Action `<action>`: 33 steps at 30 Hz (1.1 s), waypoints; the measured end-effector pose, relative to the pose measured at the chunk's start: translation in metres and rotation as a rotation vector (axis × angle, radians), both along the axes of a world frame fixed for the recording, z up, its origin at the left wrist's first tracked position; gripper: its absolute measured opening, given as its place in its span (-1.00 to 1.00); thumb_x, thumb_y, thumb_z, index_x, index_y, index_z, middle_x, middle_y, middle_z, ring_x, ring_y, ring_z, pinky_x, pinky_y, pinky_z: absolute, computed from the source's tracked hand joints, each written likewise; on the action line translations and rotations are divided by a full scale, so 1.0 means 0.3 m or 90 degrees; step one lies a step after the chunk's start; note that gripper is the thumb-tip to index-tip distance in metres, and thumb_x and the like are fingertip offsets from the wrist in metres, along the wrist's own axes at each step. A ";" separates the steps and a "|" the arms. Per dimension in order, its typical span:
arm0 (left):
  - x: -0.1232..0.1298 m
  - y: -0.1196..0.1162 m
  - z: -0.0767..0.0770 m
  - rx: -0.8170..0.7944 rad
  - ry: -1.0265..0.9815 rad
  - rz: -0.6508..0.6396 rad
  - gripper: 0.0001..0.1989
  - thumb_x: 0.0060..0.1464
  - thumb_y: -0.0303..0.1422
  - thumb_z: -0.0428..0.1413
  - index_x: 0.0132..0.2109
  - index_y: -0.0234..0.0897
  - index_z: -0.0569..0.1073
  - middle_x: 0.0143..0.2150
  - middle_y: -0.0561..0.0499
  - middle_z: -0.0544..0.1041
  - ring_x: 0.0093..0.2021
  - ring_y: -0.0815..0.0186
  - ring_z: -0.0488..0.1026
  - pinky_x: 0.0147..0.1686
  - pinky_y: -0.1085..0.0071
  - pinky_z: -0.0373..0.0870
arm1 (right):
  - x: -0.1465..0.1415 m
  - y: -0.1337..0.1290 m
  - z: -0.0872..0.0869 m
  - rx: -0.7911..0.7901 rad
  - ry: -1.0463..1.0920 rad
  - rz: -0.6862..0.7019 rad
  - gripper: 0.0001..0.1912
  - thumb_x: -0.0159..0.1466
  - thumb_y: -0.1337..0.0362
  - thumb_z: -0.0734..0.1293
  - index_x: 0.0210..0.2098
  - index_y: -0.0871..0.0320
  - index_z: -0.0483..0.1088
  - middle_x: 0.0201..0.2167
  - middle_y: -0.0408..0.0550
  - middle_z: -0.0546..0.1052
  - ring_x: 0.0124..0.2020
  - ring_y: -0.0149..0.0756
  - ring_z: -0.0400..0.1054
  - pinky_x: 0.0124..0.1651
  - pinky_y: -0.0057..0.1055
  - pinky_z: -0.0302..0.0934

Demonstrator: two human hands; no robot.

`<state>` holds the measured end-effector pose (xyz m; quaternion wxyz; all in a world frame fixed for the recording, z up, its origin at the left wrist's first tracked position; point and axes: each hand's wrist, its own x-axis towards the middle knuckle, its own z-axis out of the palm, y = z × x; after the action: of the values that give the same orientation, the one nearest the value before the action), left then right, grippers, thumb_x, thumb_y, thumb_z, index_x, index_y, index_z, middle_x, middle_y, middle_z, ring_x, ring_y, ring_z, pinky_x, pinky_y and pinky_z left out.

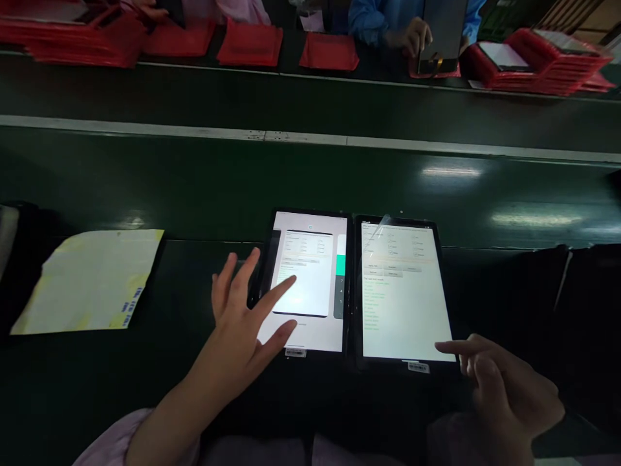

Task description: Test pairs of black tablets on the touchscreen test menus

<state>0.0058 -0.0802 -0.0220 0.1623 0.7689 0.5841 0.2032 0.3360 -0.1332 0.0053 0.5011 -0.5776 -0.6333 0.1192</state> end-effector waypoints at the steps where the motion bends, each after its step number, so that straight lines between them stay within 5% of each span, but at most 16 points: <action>1: -0.010 0.005 0.000 0.000 0.002 0.012 -0.56 0.44 -0.12 0.02 0.36 0.08 0.51 0.68 -0.02 -0.18 0.64 -0.36 -0.37 0.46 -0.46 -0.07 | 0.001 0.000 -0.002 0.001 0.000 -0.001 -0.59 0.51 0.34 0.36 -0.49 0.08 0.54 -0.54 -0.20 0.60 -0.66 -0.42 0.34 -0.46 -0.33 0.36; 4: -0.022 0.011 -0.011 0.001 0.009 0.016 -0.54 0.45 -0.09 0.00 0.38 0.09 0.50 0.69 0.00 -0.20 0.64 -0.35 -0.37 0.46 -0.46 -0.07 | 0.002 -0.003 -0.005 -0.019 -0.018 -0.017 -0.63 0.52 0.33 0.36 -0.43 0.06 0.60 -0.51 -0.22 0.60 -0.65 -0.44 0.34 -0.33 -0.28 0.45; 9: -0.014 0.009 -0.026 -0.039 0.017 0.004 -0.55 0.44 -0.06 0.00 0.35 0.14 0.52 0.68 0.04 -0.14 0.64 -0.36 -0.36 0.43 -0.50 -0.01 | 0.008 -0.004 -0.009 -0.009 -0.010 -0.018 -0.58 0.51 0.34 0.36 -0.51 0.07 0.54 -0.62 -0.22 0.48 -0.67 -0.42 0.29 -0.48 -0.33 0.31; 14: -0.032 0.022 -0.001 -0.071 -0.050 0.053 -0.48 0.42 0.02 0.00 0.40 0.09 0.45 0.66 -0.04 -0.04 0.64 -0.35 -0.30 0.38 -0.44 0.21 | 0.011 0.006 -0.008 0.010 -0.015 0.024 -0.63 0.49 0.39 0.33 -0.47 0.11 0.52 -0.48 -0.16 0.64 -0.68 -0.48 0.27 -0.59 -0.40 0.16; 25: -0.056 0.027 0.022 -0.170 -0.114 0.174 -0.31 0.39 0.07 0.02 0.55 0.04 0.17 0.66 -0.13 -0.01 0.65 -0.21 -0.15 0.49 -0.38 0.01 | -0.021 0.033 0.072 -0.017 -0.117 0.185 -0.73 0.36 0.52 0.30 -0.41 0.10 0.43 -0.41 -0.14 0.71 -0.61 -0.37 0.45 -0.56 -0.43 0.36; 33: -0.117 -0.023 -0.058 -0.296 -0.135 0.118 0.00 0.29 0.10 0.16 0.63 0.07 -0.21 0.68 -0.26 -0.11 0.58 -0.36 0.07 0.31 -0.31 0.40 | -0.018 0.016 0.101 -0.109 -0.202 0.206 -0.67 0.48 0.35 0.31 -0.42 0.07 0.53 -0.40 -0.12 0.73 -0.55 -0.29 0.61 -0.49 -0.49 0.49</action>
<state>-0.0293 -0.0873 -0.0394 0.3754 0.6288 0.6625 0.1573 0.3307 -0.1284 0.0355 0.3188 -0.5205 -0.7759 0.1594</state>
